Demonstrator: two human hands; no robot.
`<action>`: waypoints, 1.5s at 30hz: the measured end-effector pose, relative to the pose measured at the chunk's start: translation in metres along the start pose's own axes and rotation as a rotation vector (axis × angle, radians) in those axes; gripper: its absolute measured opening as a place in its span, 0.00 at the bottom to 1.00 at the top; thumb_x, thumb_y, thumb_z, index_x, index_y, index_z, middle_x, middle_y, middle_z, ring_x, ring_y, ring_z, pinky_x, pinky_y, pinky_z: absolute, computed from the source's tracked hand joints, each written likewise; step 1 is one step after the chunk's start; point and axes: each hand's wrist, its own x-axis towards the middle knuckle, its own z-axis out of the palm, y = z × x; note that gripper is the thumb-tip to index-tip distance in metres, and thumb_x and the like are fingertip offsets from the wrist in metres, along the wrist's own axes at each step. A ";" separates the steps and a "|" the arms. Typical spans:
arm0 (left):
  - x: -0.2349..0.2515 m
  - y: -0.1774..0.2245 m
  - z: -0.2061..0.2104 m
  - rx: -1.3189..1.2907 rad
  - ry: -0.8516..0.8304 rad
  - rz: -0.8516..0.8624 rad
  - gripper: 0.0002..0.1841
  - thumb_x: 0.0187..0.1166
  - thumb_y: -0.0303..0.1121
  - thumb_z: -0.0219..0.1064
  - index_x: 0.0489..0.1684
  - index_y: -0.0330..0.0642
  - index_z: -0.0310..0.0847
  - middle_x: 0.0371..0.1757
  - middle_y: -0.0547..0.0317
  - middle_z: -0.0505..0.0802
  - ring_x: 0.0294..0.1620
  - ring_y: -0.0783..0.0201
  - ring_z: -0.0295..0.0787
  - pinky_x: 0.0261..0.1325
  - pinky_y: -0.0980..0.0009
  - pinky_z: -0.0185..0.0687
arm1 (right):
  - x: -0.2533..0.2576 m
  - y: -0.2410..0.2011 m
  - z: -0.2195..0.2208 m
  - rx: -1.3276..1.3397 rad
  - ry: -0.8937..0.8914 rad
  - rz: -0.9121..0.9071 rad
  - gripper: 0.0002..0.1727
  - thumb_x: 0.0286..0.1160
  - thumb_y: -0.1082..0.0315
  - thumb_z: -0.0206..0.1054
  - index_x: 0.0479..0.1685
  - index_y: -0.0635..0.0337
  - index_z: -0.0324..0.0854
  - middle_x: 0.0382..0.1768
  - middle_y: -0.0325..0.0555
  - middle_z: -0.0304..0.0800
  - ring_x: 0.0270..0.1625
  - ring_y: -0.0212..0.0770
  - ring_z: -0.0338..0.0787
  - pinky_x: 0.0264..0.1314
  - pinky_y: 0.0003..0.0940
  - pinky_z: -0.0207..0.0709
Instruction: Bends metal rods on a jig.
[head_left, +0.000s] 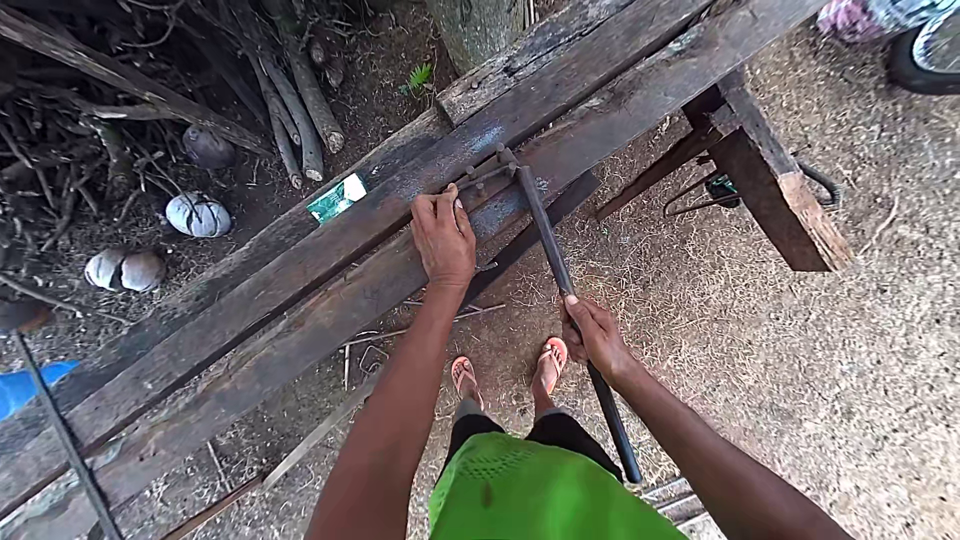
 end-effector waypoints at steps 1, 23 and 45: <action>0.000 0.000 0.000 -0.001 -0.002 0.004 0.18 0.90 0.36 0.55 0.69 0.43 0.85 0.56 0.41 0.86 0.57 0.45 0.84 0.61 0.53 0.79 | 0.000 0.000 0.001 -0.005 0.003 0.000 0.23 0.96 0.51 0.40 0.39 0.56 0.73 0.13 0.32 0.62 0.10 0.28 0.62 0.12 0.24 0.62; 0.000 -0.002 -0.002 0.009 0.000 -0.008 0.18 0.89 0.39 0.55 0.67 0.45 0.85 0.56 0.42 0.85 0.58 0.44 0.83 0.62 0.52 0.78 | -0.031 0.045 0.000 -0.380 0.148 -0.020 0.27 0.90 0.41 0.47 0.52 0.56 0.77 0.20 0.36 0.71 0.17 0.35 0.73 0.21 0.35 0.74; -0.007 -0.005 0.003 0.060 0.105 0.046 0.18 0.91 0.41 0.57 0.65 0.46 0.89 0.52 0.45 0.88 0.61 0.45 0.82 0.66 0.53 0.75 | -0.023 0.025 -0.063 -0.791 0.042 -0.046 0.30 0.92 0.41 0.42 0.54 0.58 0.78 0.20 0.38 0.75 0.22 0.38 0.80 0.29 0.40 0.78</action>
